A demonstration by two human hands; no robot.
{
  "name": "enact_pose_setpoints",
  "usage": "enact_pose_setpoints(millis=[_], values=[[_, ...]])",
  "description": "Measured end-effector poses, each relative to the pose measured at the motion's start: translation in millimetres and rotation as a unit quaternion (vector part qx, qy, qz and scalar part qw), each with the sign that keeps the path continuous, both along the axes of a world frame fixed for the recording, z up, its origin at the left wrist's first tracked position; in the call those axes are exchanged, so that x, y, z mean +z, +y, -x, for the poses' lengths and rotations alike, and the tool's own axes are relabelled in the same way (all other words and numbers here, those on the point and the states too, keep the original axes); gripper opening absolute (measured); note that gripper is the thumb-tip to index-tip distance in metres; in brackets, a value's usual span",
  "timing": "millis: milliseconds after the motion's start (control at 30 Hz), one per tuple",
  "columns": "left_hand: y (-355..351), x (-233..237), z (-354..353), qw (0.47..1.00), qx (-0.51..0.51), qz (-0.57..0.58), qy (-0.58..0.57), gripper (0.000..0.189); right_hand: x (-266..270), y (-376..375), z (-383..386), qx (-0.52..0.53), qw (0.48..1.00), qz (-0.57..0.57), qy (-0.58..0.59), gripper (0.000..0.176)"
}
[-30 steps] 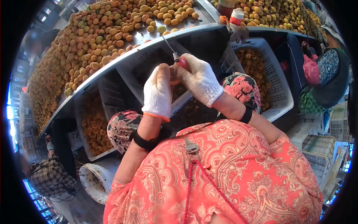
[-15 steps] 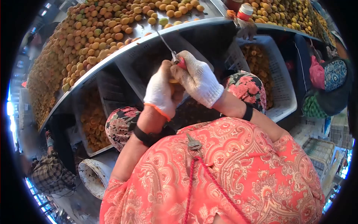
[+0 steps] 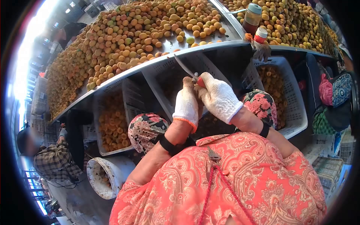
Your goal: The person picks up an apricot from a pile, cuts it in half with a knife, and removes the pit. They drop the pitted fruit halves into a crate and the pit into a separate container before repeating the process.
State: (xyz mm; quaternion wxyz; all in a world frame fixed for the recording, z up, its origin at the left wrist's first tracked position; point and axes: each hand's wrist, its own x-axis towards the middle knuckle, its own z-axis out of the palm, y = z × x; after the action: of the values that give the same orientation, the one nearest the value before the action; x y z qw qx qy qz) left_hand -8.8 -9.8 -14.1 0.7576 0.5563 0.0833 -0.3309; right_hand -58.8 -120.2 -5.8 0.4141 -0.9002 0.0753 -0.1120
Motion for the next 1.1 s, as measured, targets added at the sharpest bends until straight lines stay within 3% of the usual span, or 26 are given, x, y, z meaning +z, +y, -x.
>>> enact_pose_setpoints(millis=[33,67,200,233,300,367,433,500,533,567,633,667,700,733,800,867,933,967,1033,1100], values=[[7,-10,0,0.998,-0.052,-0.035,-0.033,0.051,-1,-2,-1,-0.001,1.000,0.001,-0.003,0.016],[11,-8,1,0.996,-0.083,0.011,-0.025,0.047,-7,-4,-4,-0.017,0.999,-0.038,-0.032,0.020],[10,-2,5,0.995,-0.027,0.059,-0.071,0.040,-25,-3,-16,-0.022,0.984,-0.168,-0.061,0.024],[21,2,-4,0.993,-0.072,-0.016,-0.095,0.040,-28,-2,-19,-0.019,0.972,-0.229,-0.053,0.023],[38,7,-22,0.976,-0.073,-0.163,-0.122,0.037,-17,-1,-23,-0.024,0.911,-0.405,0.071,0.028],[73,1,-48,0.963,0.028,-0.142,-0.226,0.032,-50,-15,-31,-0.033,0.978,-0.200,0.058,0.038],[130,-1,-88,0.937,0.080,-0.208,-0.268,0.032,-59,-27,-26,-0.045,0.982,-0.166,0.084,0.045],[203,-10,-132,0.872,0.116,-0.341,-0.332,0.037,-76,-34,-22,-0.066,0.974,-0.193,0.093,0.044],[225,8,-144,0.760,0.026,-0.562,-0.326,0.040,-86,-40,-24,-0.070,0.967,-0.222,0.102,0.042],[245,25,-155,0.595,-0.064,-0.743,-0.298,0.044,-90,-44,-23,-0.072,0.966,-0.225,0.104,0.042],[289,9,-194,0.511,-0.007,-0.767,-0.389,0.043,-93,-51,-22,-0.092,0.935,-0.307,0.149,0.039],[265,23,-200,0.583,0.008,-0.686,-0.436,0.039,-94,-52,-22,-0.095,0.933,-0.314,0.151,0.036],[232,28,-207,0.715,0.025,-0.519,-0.468,0.038,-96,-51,-23,-0.094,0.930,-0.318,0.159,0.036],[188,31,-209,0.799,0.007,-0.407,-0.442,0.040,-98,-51,-24,-0.087,0.926,-0.334,0.155,0.035],[85,42,-197,0.838,-0.103,-0.326,-0.425,0.040,-94,-54,-26,-0.078,0.920,-0.356,0.148,0.030],[3,30,-200,0.802,-0.229,-0.305,-0.460,0.037,-87,-61,-27,-0.084,0.916,-0.356,0.166,0.029],[-58,1,-220,0.703,-0.303,-0.347,-0.541,0.039,-94,-69,-26,-0.086,0.909,-0.372,0.168,0.029],[-80,-14,-234,0.714,-0.345,-0.357,-0.494,0.039,-94,-70,-25,-0.090,0.907,-0.374,0.170,0.029],[-106,-41,-255,0.544,-0.395,-0.428,-0.604,0.039,-91,-75,-23,-0.084,0.923,-0.342,0.155,0.030],[-123,-44,-262,0.521,-0.442,-0.429,-0.591,0.038,-100,-78,-23,-0.080,0.930,-0.325,0.156,0.032]])
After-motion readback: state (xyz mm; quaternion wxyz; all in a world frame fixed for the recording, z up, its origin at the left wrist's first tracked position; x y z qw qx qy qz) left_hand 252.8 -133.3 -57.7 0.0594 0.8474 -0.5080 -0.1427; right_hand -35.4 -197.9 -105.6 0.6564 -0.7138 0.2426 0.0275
